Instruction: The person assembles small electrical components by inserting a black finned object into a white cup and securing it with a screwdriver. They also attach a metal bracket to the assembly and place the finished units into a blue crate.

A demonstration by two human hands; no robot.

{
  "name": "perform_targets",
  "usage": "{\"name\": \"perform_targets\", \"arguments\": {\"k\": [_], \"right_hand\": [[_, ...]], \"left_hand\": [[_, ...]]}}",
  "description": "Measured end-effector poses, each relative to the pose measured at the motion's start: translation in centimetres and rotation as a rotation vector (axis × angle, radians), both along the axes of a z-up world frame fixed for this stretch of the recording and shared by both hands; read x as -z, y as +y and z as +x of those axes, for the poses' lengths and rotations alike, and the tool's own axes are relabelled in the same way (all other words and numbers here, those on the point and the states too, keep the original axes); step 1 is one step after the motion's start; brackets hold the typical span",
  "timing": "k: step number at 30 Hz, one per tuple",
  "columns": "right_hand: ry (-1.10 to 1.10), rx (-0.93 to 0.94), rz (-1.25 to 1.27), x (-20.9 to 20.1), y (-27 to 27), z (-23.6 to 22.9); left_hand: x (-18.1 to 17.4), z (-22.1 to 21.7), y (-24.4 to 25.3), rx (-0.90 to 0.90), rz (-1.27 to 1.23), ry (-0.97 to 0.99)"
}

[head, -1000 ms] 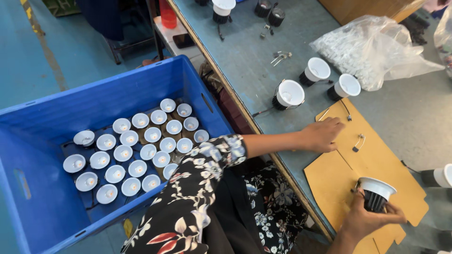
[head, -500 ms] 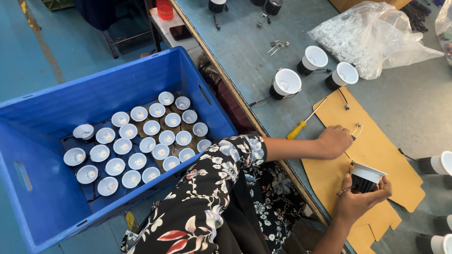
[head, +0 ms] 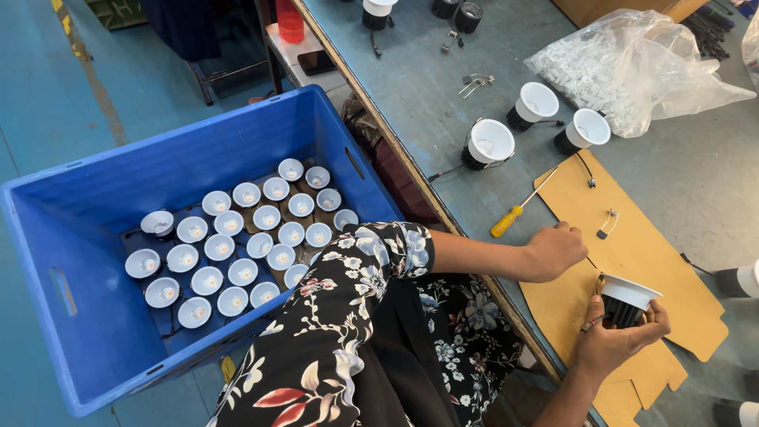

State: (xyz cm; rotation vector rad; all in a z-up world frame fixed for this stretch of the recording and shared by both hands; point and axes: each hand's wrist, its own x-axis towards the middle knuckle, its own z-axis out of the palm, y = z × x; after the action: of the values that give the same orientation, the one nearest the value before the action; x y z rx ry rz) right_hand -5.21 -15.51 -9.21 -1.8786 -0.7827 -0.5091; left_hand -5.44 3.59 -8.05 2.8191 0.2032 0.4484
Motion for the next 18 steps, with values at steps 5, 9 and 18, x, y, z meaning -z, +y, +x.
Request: {"name": "perform_targets", "arguments": {"k": [5, 9, 18], "right_hand": [[0.012, 0.017, 0.001, 0.1, 0.0, 0.0], [-0.005, 0.037, -0.018, 0.3, -0.2, 0.3], [0.005, 0.027, -0.006, 0.1, -0.1, 0.3]], "left_hand": [[0.2, 0.0, 0.8, -0.096, 0.104, -0.181], [-1.1, 2.4, 2.2, -0.162, 0.071, -0.101], [3.7, 8.4, 0.4, 0.019, 0.020, -0.037]]}}
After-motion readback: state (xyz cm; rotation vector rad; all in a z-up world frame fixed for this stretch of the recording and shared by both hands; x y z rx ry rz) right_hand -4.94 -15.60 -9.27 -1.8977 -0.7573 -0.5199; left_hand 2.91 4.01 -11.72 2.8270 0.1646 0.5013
